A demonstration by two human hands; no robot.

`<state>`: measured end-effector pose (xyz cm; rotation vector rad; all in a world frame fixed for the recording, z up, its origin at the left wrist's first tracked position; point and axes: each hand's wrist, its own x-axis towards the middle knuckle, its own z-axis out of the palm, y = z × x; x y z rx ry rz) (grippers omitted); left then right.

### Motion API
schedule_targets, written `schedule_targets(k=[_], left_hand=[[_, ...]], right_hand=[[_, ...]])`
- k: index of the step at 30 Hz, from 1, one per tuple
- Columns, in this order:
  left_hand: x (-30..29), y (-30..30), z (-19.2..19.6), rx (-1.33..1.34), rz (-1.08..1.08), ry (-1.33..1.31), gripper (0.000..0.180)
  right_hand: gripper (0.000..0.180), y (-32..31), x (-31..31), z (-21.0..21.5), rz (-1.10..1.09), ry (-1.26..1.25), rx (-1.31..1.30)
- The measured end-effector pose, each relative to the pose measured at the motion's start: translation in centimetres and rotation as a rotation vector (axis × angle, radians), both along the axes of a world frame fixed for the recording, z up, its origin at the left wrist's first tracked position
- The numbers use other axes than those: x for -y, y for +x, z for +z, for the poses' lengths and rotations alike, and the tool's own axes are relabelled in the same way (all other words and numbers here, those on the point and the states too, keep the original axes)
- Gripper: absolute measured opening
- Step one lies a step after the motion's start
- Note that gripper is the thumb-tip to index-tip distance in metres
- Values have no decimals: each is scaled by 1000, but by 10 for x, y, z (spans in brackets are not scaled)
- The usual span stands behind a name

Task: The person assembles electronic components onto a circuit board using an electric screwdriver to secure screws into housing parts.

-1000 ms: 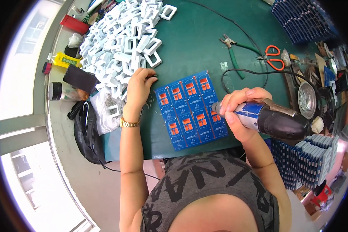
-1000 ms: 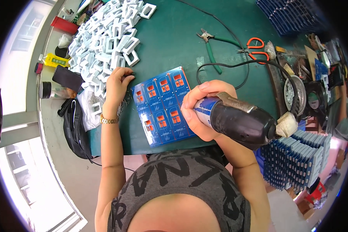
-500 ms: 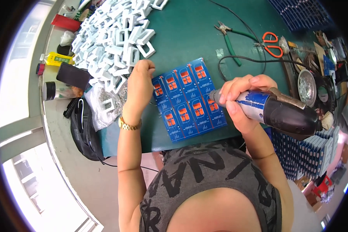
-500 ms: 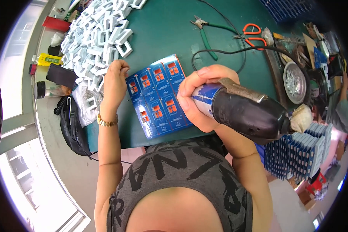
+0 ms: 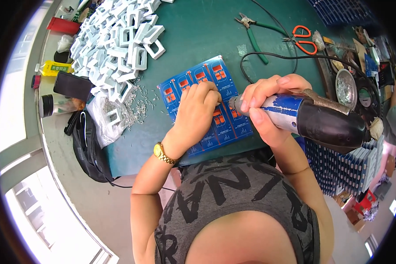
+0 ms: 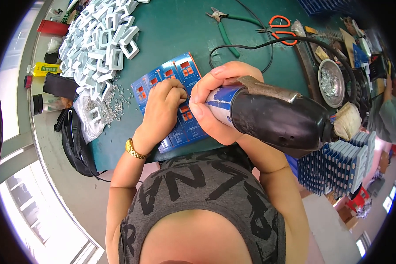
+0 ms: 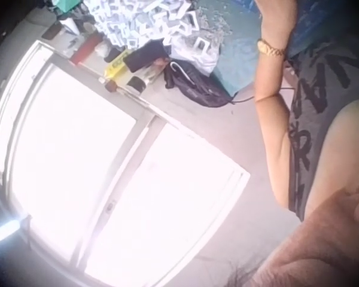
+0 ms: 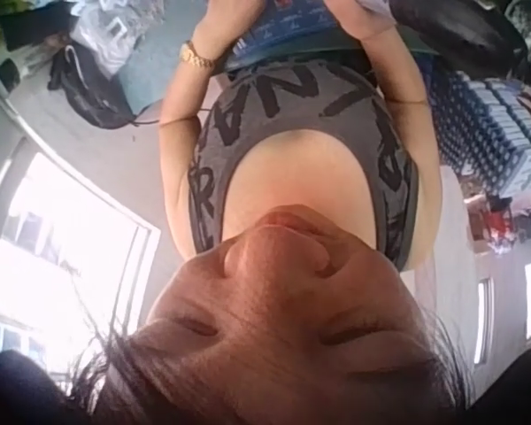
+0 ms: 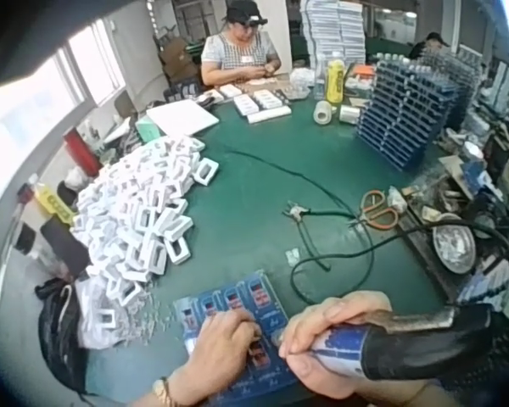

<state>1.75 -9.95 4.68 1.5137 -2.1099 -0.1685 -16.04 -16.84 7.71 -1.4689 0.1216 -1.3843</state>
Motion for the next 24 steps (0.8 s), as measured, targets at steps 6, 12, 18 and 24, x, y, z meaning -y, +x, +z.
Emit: schedule_targets(k=[6,12,18,24], left_hand=[[-2,-5,-1,63,19,-32,15],[-3,-9,0,130,26,-50,16],[-2,-7,-4,113,46,-42,14],[-2,-5,-3,78,21,-21,14]], right_hand=[[59,-3,-4,6,2,15,-98],[58,-1,-4,-1,-8,24,1],[58,-1,-4,0,-6,31,10],[58,1,-5,-2,-14,16,-4]])
